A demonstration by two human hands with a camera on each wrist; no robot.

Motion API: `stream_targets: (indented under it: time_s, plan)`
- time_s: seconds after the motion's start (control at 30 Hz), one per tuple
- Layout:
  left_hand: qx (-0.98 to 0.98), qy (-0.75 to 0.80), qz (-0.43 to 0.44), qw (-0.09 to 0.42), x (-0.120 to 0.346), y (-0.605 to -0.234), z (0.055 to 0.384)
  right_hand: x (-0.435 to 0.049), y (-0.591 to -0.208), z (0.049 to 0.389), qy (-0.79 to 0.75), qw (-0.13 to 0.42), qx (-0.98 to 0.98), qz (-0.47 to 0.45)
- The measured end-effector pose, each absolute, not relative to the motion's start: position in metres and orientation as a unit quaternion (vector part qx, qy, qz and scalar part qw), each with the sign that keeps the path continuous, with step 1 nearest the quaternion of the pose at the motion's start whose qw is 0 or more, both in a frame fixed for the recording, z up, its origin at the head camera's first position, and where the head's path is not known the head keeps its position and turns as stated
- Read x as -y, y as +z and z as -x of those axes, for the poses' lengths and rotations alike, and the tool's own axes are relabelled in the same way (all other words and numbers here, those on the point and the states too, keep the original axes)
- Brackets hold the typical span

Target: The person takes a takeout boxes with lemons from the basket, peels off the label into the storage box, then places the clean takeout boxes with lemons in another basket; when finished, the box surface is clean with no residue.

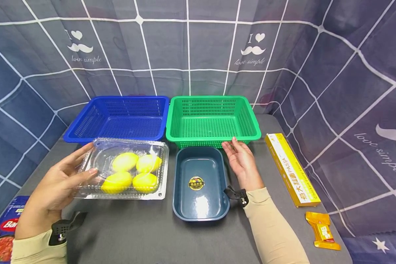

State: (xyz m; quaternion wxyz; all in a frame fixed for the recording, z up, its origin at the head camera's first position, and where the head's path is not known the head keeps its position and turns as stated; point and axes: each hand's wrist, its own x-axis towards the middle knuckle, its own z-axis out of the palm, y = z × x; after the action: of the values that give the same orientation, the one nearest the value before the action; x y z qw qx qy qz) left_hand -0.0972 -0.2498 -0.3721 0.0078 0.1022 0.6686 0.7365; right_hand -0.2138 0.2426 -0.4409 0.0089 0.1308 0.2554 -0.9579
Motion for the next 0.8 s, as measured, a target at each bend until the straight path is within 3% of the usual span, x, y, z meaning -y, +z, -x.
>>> stream_targets:
  time_s: [0.27,0.8]
  plan:
    - [-0.665,0.734,-0.136,-0.004,0.236,-0.350,0.111,-0.242,-0.443,0.215,-0.958,0.004,-0.253,-0.136]
    - [-0.672,0.736,-0.081,-0.032,0.186,-0.321,0.159,-0.243,-0.444,0.213,-0.956,0.004,-0.265,-0.125]
